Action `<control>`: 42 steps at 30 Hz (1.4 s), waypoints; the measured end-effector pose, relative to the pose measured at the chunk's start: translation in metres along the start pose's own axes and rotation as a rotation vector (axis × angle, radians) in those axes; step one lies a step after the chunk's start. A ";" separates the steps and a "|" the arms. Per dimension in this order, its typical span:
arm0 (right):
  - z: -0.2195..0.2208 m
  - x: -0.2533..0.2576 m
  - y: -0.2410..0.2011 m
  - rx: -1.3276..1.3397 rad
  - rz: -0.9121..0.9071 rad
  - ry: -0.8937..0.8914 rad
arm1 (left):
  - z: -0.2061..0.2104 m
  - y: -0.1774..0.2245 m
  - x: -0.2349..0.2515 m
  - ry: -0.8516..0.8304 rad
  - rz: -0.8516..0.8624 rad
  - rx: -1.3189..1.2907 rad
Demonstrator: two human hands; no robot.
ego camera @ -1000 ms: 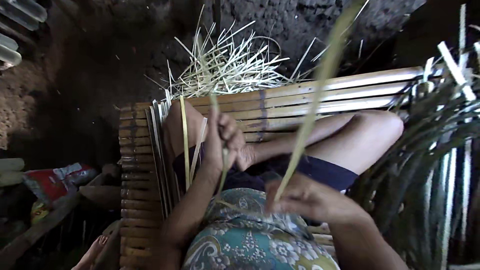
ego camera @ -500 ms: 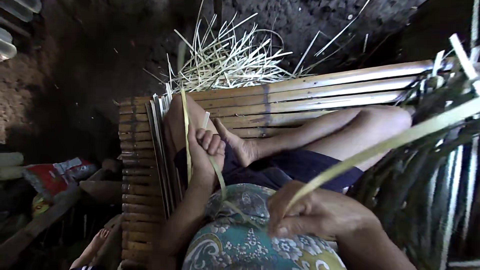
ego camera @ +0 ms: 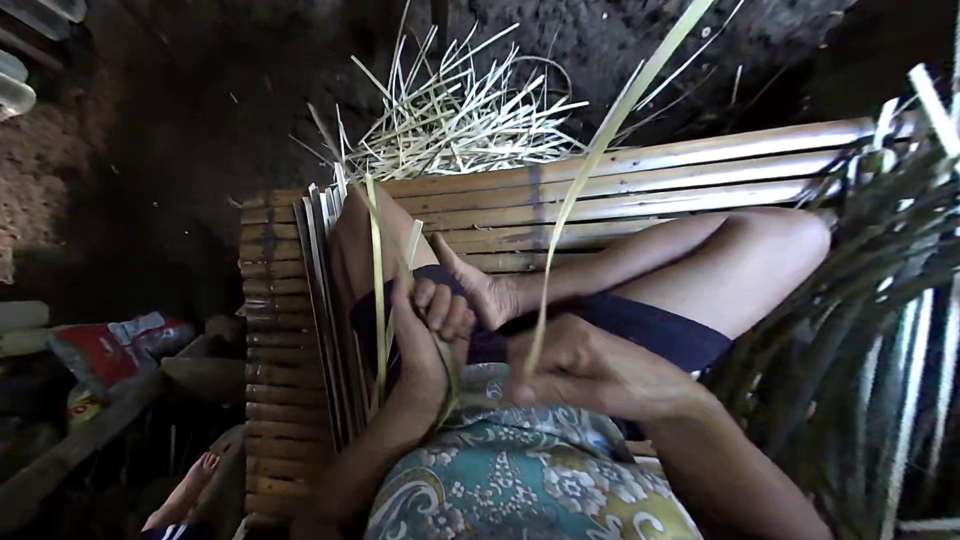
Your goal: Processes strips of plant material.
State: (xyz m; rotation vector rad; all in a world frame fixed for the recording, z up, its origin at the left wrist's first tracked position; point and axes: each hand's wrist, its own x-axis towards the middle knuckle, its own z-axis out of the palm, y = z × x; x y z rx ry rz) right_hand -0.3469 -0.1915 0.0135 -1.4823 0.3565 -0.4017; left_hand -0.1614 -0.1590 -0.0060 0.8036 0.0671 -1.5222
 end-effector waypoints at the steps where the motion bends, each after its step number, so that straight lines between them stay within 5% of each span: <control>1: 0.002 -0.009 -0.001 0.060 -0.041 -0.097 | -0.004 0.006 0.005 0.066 0.033 -0.005; 4: 0.009 -0.014 0.000 0.063 -0.065 -0.090 | -0.011 0.014 0.015 0.026 0.047 0.050; 6: 0.001 -0.007 0.000 -0.040 0.028 0.181 | -0.012 0.011 0.005 -0.219 -0.094 0.261; 9: -0.019 0.011 -0.005 -0.134 0.002 0.454 | -0.003 0.006 -0.006 -0.259 -0.197 0.421; 14: 0.002 0.032 0.001 -0.274 0.048 0.299 | 0.020 0.002 0.012 -0.050 0.006 0.144; 20: -0.008 -0.026 -0.008 0.138 -0.124 -0.060 | -0.008 0.042 0.048 0.144 0.230 0.057; 26: -0.032 0.007 0.001 -0.140 -0.055 0.605 | 0.009 0.005 0.006 -0.278 -0.114 0.541; 30: -0.021 0.043 -0.008 -0.334 -0.062 0.425 | 0.026 0.015 0.028 -0.202 0.123 0.370; 33: -0.013 0.045 -0.007 -0.192 -0.101 0.208 | 0.014 0.043 0.035 -0.209 0.270 0.311; 37: -0.024 -0.016 0.003 0.045 -0.032 0.041 | -0.045 0.087 0.021 -0.024 0.413 0.307; 42: -0.020 -0.089 0.016 0.217 0.132 0.040 | -0.104 0.093 -0.017 0.225 0.296 0.377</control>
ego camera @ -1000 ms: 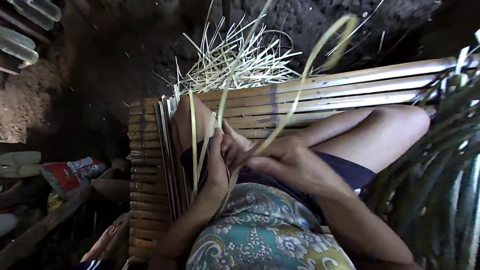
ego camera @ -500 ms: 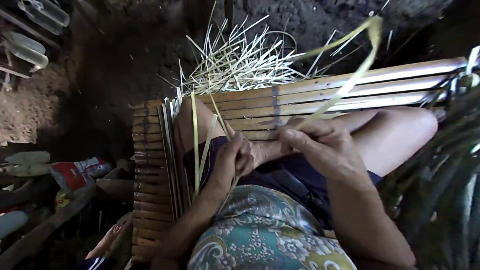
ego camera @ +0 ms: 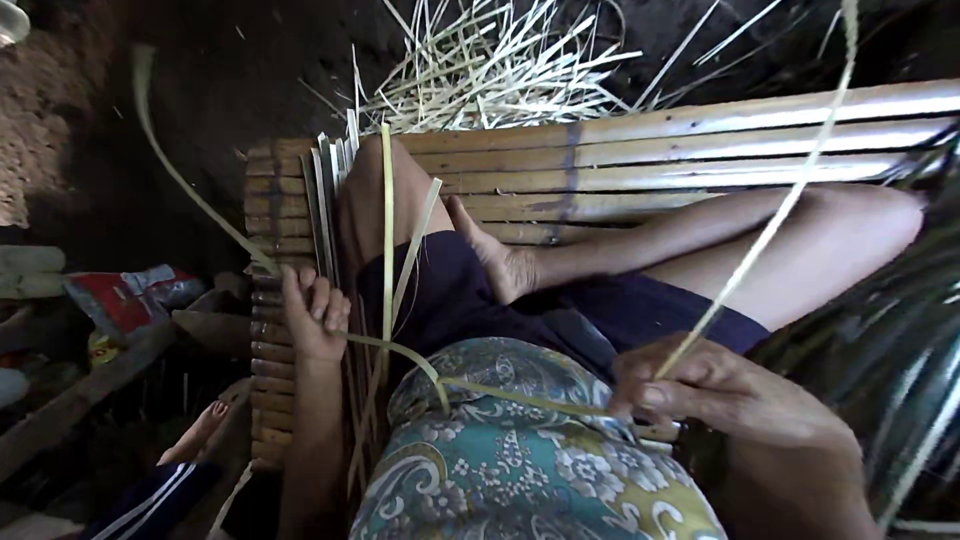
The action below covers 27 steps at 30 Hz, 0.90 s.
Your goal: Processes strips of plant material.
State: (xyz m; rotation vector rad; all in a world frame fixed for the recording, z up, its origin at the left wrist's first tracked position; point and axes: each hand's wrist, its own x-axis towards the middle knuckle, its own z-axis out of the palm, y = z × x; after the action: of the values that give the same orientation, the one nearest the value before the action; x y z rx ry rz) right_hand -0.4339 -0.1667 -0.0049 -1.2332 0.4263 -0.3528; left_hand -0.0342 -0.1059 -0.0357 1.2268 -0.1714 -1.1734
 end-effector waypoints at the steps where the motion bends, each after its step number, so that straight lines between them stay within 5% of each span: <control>1: -0.001 -0.009 0.000 0.016 0.012 0.006 | -0.006 -0.001 -0.004 0.016 -0.014 -0.009; 10: -0.018 -0.052 -0.017 0.091 0.180 0.057 | -0.022 0.005 -0.012 -0.067 -0.067 -0.012; 20: -0.045 -0.037 -0.043 0.136 0.393 0.223 | -0.023 0.004 -0.019 -0.154 -0.120 -0.059; 22: -0.057 -0.032 -0.048 0.110 0.428 0.330 | -0.024 0.008 -0.024 -0.123 -0.131 -0.056; 25: -0.097 -0.048 -0.058 0.066 0.398 0.743 | -0.052 0.023 -0.027 -0.069 -0.064 -0.086; 27: -0.120 -0.042 -0.068 0.037 0.398 0.867 | -0.065 0.038 -0.025 -0.022 0.012 0.105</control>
State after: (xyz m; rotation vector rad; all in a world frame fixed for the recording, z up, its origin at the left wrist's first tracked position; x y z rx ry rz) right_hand -0.5316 -0.2655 0.0327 -0.8792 1.3777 -0.5386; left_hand 0.0199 -0.0503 -0.0205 1.3037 -0.2592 -1.1800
